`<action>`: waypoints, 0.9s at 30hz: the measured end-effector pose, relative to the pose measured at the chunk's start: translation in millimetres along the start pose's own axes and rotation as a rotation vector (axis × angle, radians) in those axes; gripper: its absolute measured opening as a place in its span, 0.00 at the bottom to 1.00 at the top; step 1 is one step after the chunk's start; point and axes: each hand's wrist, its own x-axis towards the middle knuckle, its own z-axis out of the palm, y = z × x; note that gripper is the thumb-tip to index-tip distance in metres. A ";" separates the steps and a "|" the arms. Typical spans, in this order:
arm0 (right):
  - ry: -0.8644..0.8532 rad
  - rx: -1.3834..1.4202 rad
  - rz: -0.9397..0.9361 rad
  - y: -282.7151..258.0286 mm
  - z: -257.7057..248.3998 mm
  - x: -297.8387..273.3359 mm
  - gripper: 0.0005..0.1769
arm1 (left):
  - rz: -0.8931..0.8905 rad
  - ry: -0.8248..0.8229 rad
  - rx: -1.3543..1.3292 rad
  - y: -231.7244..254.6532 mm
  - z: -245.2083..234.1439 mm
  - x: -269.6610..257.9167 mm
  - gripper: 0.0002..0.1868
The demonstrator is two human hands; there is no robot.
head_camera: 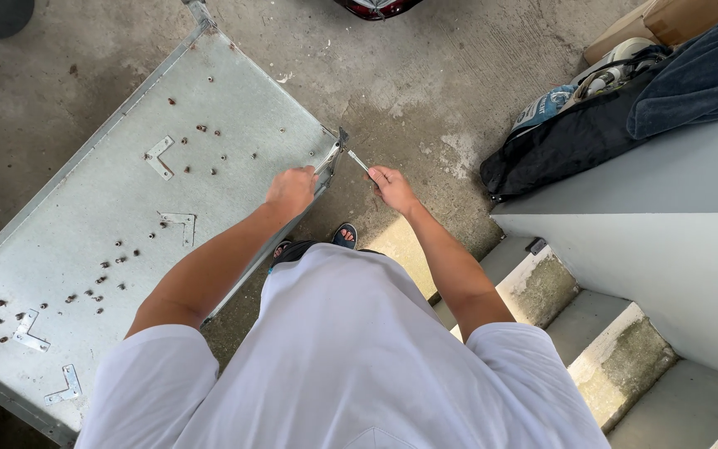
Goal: Use a wrench and screwdriver to remove screws and brackets from a metal panel.
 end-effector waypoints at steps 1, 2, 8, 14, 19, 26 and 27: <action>-0.007 -0.003 -0.006 6.8 0.5 3.6 0.21 | -0.005 0.008 0.002 -5.6 5.6 1.3 0.13; 0.039 -0.087 -0.088 13.5 0.4 7.0 0.20 | 0.016 0.026 0.004 -10.6 11.3 2.7 0.14; 0.022 -0.168 -0.134 17.0 -12.5 17.9 0.20 | 0.007 -0.044 0.012 -0.1 -18.2 21.3 0.18; 0.060 -0.405 -0.155 -11.6 -8.6 5.9 0.20 | -0.111 -0.148 0.030 19.4 -34.9 30.4 0.18; 0.186 -0.546 -0.296 -7.3 -6.4 0.1 0.21 | -0.124 -0.147 0.031 13.8 -25.7 34.2 0.19; -0.338 0.707 0.429 -15.1 -14.6 11.2 0.20 | -0.015 -0.121 -0.206 -8.9 -14.8 18.8 0.19; -0.415 0.703 0.418 -14.7 -13.5 6.8 0.20 | -0.022 -0.099 -0.274 -2.7 -12.1 6.3 0.19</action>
